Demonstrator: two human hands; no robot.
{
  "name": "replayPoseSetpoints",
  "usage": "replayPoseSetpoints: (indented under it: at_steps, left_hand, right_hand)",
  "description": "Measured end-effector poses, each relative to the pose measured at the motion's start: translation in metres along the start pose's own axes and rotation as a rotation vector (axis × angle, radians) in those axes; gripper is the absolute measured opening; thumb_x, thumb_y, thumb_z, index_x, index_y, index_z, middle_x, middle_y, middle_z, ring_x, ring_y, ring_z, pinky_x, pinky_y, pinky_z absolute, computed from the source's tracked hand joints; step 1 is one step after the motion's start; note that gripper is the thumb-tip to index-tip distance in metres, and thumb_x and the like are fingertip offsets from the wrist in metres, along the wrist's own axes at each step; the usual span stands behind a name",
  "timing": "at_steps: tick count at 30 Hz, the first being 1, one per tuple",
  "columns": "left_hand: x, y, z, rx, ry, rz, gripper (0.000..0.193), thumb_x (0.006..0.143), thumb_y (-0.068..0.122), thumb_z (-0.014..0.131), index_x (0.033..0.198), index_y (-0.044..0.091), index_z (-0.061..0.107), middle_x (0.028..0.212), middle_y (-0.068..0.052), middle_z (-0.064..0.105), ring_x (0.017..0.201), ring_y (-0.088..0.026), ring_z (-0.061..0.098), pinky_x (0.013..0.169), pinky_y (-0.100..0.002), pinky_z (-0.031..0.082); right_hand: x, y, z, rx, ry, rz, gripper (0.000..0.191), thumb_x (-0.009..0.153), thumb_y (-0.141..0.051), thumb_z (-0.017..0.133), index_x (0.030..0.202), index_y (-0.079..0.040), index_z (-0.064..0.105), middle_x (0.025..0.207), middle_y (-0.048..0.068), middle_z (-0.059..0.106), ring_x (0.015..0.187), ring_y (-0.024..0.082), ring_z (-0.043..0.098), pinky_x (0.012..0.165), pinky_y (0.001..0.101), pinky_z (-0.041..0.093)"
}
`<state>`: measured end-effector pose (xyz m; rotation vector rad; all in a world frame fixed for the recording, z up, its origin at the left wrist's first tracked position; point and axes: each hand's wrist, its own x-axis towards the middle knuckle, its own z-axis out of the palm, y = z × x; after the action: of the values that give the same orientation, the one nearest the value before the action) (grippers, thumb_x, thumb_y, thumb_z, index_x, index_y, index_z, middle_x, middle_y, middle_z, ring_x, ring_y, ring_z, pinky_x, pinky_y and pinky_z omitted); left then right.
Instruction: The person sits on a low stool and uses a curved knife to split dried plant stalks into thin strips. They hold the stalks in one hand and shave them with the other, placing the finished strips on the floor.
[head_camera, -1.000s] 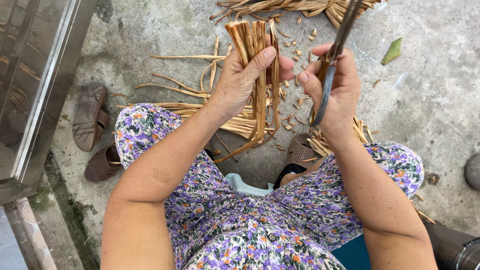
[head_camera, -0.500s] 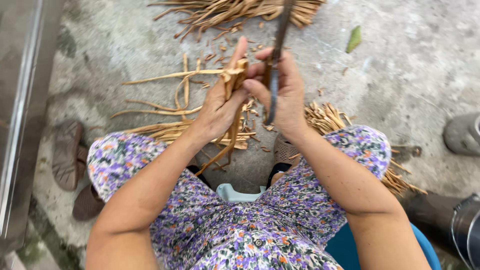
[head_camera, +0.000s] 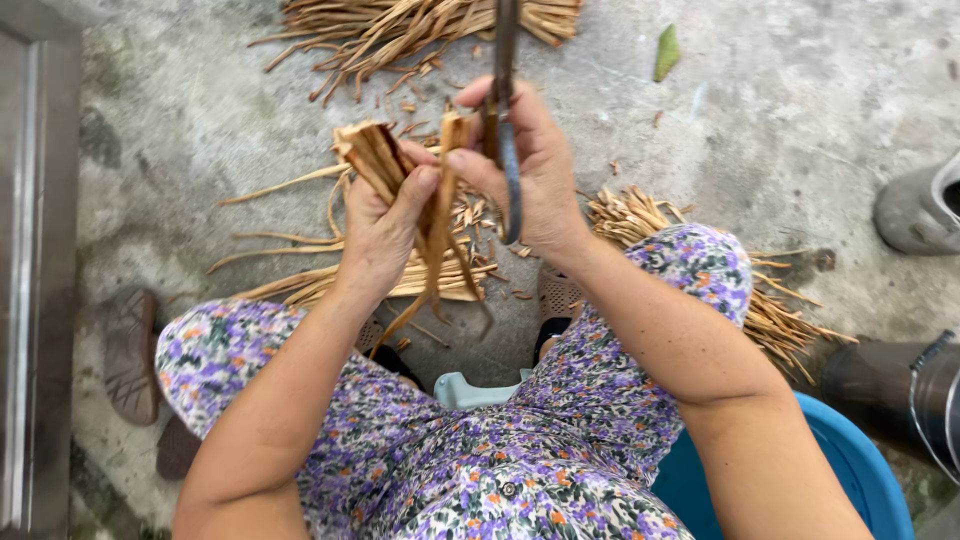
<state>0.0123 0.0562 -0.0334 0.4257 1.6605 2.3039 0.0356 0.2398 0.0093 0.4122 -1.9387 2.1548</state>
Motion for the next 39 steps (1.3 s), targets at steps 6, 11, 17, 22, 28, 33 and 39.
replayPoseSetpoints:
  at_steps: [6, 11, 17, 22, 28, 33, 39]
  left_hand:
    - [0.0, 0.013, 0.0, 0.058, 0.008, 0.153, 0.023, 0.096, 0.018, 0.078, 0.112, 0.008, 0.065, 0.095, 0.003, 0.067, 0.086, -0.006, 0.065, 0.078, -0.022, 0.057]
    - [-0.003, 0.025, 0.008, 0.08, -0.049, 0.083, 0.015, 0.1, 0.013, 0.075, 0.112, 0.006, 0.067, 0.099, 0.003, 0.071, 0.092, -0.004, 0.066, 0.082, -0.021, 0.057]
    - [0.001, 0.027, 0.007, 0.041, -0.071, 0.086, 0.016, 0.101, 0.013, 0.076, 0.111, 0.005, 0.067, 0.096, 0.003, 0.069, 0.086, -0.004, 0.064, 0.076, -0.022, 0.055]
    - [0.002, 0.028, 0.005, -0.087, 0.012, 0.019, 0.023, 0.099, 0.018, 0.074, 0.118, 0.007, 0.07, 0.09, 0.003, 0.069, 0.075, -0.004, 0.061, 0.068, -0.02, 0.052]
    - [0.011, 0.026, -0.004, -0.224, 0.209, 0.094, 0.02, 0.096, 0.017, 0.077, 0.112, 0.008, 0.069, 0.086, 0.001, 0.07, 0.073, -0.006, 0.064, 0.065, -0.022, 0.055]
    - [0.011, 0.023, -0.008, -0.21, 0.192, 0.106, 0.018, 0.099, 0.018, 0.077, 0.111, 0.006, 0.07, 0.087, 0.001, 0.07, 0.075, -0.005, 0.063, 0.067, -0.022, 0.054]
    - [0.01, 0.026, -0.007, -0.186, 0.19, 0.097, 0.016, 0.099, 0.019, 0.076, 0.106, 0.007, 0.069, 0.084, 0.001, 0.069, 0.072, -0.005, 0.062, 0.064, -0.021, 0.053]
  right_hand:
    - [-0.007, -0.01, -0.005, -0.064, 0.003, 0.004, 0.047, 0.101, 0.004, 0.079, 0.137, -0.011, 0.052, 0.099, -0.003, 0.06, 0.085, 0.005, 0.061, 0.074, 0.017, 0.051]
    - [-0.01, -0.012, -0.004, -0.076, -0.01, -0.02, 0.046, 0.104, 0.007, 0.079, 0.137, -0.008, 0.051, 0.102, -0.001, 0.059, 0.095, 0.005, 0.059, 0.085, 0.0176, 0.05]
    - [-0.01, -0.013, -0.006, 0.004, -0.013, 0.02, 0.043, 0.107, 0.006, 0.077, 0.139, -0.007, 0.051, 0.107, 0.001, 0.06, 0.098, 0.007, 0.058, 0.092, 0.0199, 0.053]
    - [-0.004, -0.009, -0.007, -0.088, -0.036, 0.046, 0.052, 0.104, -0.002, 0.081, 0.143, -0.009, 0.048, 0.113, 0.002, 0.063, 0.1, 0.008, 0.059, 0.093, 0.0222, 0.053]
    - [-0.005, 0.001, 0.003, -0.413, -0.158, 0.14, 0.072, 0.092, -0.029, 0.088, 0.148, -0.009, 0.046, 0.123, 0.005, 0.064, 0.111, 0.016, 0.062, 0.098, 0.0301, 0.054]
    - [-0.009, 0.001, 0.008, -0.531, -0.185, 0.178, 0.076, 0.088, -0.037, 0.088, 0.146, -0.008, 0.049, 0.121, 0.006, 0.069, 0.107, 0.014, 0.066, 0.092, 0.0294, 0.056]
    - [-0.01, -0.005, 0.014, -0.583, -0.15, 0.136, 0.068, 0.088, -0.035, 0.088, 0.142, -0.007, 0.056, 0.109, 0.005, 0.069, 0.095, 0.01, 0.063, 0.084, 0.026, 0.054]
